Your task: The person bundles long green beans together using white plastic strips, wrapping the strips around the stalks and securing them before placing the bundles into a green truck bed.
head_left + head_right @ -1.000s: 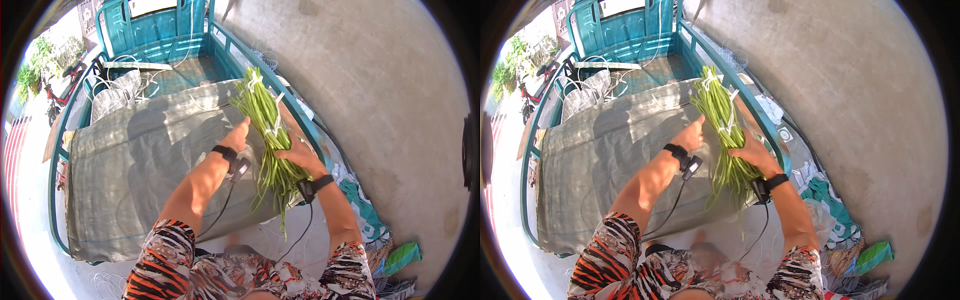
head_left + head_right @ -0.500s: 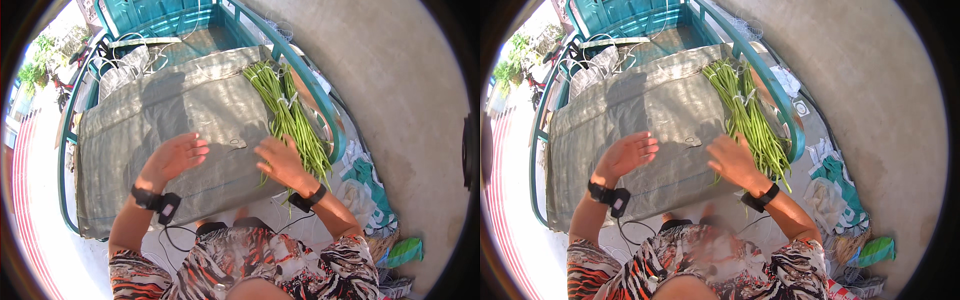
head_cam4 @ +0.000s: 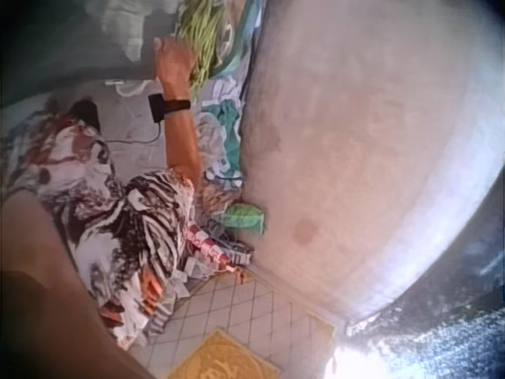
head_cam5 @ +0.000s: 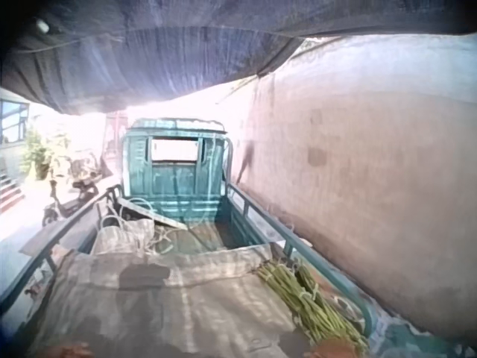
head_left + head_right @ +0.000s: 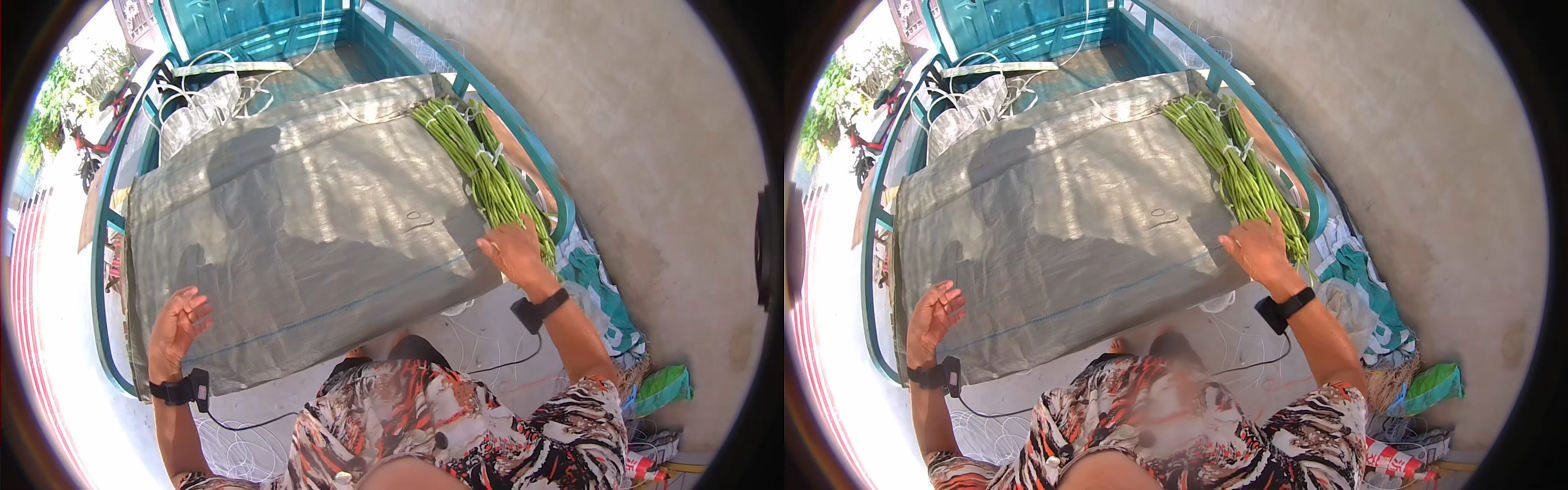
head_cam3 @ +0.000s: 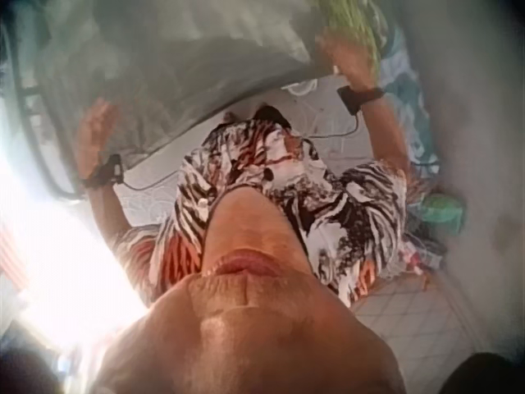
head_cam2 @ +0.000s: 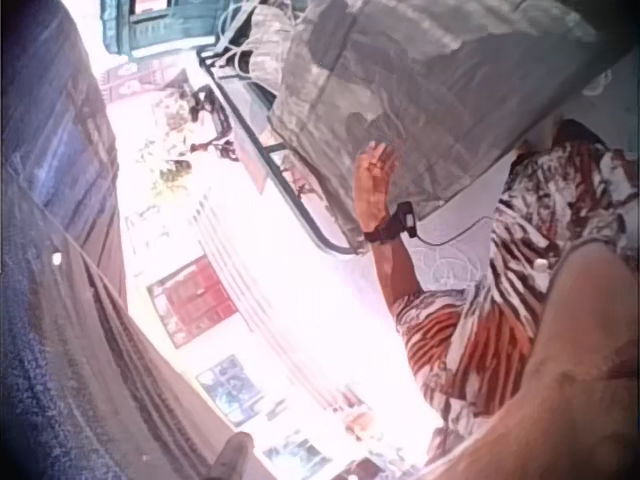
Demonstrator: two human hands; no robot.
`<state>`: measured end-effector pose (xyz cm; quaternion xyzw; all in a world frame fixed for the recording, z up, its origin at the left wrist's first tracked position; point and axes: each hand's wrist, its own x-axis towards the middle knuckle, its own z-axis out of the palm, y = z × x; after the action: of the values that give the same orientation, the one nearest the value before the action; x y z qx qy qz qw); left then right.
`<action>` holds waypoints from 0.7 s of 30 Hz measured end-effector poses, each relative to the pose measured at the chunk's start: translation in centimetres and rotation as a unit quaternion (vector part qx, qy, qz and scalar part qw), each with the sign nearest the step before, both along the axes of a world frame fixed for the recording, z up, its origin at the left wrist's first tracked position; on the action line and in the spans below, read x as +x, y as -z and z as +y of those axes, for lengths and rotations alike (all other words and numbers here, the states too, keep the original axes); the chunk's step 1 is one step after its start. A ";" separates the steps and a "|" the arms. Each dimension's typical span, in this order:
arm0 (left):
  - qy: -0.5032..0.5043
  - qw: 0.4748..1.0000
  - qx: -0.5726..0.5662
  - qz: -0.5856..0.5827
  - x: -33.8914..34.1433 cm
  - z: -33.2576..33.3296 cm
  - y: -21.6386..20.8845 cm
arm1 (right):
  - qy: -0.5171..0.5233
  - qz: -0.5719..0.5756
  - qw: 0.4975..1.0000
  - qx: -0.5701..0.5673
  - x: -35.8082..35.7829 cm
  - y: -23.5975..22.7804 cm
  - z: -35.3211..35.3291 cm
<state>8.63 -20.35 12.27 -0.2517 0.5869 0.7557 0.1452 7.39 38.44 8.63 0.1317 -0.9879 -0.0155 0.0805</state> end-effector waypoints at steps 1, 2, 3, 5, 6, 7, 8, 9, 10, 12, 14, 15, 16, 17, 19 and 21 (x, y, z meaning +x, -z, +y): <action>-0.001 1.000 -0.009 -0.004 0.0 -1.5 1.2 | -0.002 0.081 0.996 -0.032 -1.0 -0.1 -1.0; -0.006 1.000 -0.022 -0.007 0.1 -2.7 2.0 | 0.017 0.079 0.995 -0.061 -2.5 -0.5 -2.4; -0.005 1.000 -0.018 -0.003 0.0 -2.8 2.3 | 0.017 0.083 0.995 -0.057 -3.7 -0.6 -2.8; 0.032 0.999 -0.026 -0.022 -0.6 -1.9 2.8 | 0.100 0.204 0.972 -0.061 -6.7 0.4 -2.8; 0.033 0.999 -0.022 -0.017 -0.8 -1.3 2.7 | 0.101 0.209 0.971 -0.058 -8.2 0.8 -2.3; 0.066 0.998 -0.020 -0.006 -1.2 -0.8 2.9 | 0.144 0.230 0.962 -0.036 -9.8 1.2 -1.7; 0.097 0.995 -0.022 0.006 -1.4 -0.3 2.9 | 0.186 0.253 0.949 -0.019 -11.1 1.6 -1.1; 0.093 0.995 -0.020 0.012 -1.5 -0.1 2.9 | 0.182 0.259 0.948 -0.019 -12.2 1.7 -0.9; 0.128 0.991 0.009 0.039 -1.8 0.1 3.3 | 0.245 0.214 0.944 -0.047 -13.1 1.8 -0.6; 0.158 0.984 0.037 0.068 -2.2 -0.4 4.9 | 0.344 0.149 0.923 -0.089 -14.7 2.5 -0.7; 0.172 0.978 0.097 0.063 -2.8 -0.8 6.6 | 0.375 0.100 0.916 -0.098 -15.2 2.3 -0.9; 0.169 0.978 0.100 0.064 -2.9 -0.9 7.1 | 0.406 0.047 0.906 -0.107 -15.3 2.2 -1.4; 0.166 0.978 0.111 0.067 -2.8 -0.9 7.7 | 0.401 0.094 0.902 -0.130 -15.4 2.4 -2.2; 0.166 0.976 0.125 0.070 -3.0 -0.7 8.0 | 0.402 0.096 0.902 -0.125 -15.3 2.8 -2.4; 0.170 0.977 0.113 0.056 -3.8 -0.6 8.5 | 0.320 0.140 0.929 -0.126 -14.7 3.9 -2.7; 0.166 0.980 0.101 0.037 -4.2 -0.7 8.7 | 0.249 0.121 0.954 -0.115 -13.5 5.1 -4.3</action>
<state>4.39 -21.06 3.60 -0.1067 0.5465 0.7850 0.2715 -6.11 34.18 3.58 -0.1311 -0.9674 0.0630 0.2074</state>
